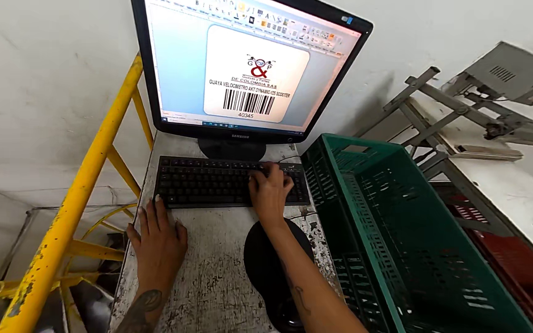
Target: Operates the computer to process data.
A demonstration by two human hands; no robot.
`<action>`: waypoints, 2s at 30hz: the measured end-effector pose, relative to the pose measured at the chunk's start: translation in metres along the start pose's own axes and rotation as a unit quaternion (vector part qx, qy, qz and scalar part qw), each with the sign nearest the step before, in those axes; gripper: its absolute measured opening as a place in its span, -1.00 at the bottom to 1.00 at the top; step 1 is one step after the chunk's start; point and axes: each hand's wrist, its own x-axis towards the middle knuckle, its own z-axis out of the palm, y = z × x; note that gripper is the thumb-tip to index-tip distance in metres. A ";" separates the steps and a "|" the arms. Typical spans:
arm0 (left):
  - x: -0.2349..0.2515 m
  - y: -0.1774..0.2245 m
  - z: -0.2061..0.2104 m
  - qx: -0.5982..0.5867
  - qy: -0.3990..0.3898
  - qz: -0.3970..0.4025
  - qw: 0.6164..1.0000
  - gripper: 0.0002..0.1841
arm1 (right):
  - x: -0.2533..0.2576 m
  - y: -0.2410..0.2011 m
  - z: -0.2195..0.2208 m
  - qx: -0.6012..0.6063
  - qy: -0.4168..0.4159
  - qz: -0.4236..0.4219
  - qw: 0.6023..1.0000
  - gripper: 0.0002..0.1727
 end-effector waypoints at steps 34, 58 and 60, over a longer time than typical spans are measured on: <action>0.000 0.000 0.000 0.029 0.037 0.012 0.999 -0.26 | -0.039 0.051 -0.021 0.016 -0.007 -0.063 0.998 -0.91; 0.002 0.001 0.002 0.036 0.026 0.008 0.999 -0.30 | 0.001 -0.025 0.023 0.014 -0.019 -0.080 0.997 -0.87; 0.003 0.002 0.001 0.027 0.048 0.007 0.998 -0.26 | 0.000 -0.030 0.021 0.011 -0.015 -0.063 0.998 -0.88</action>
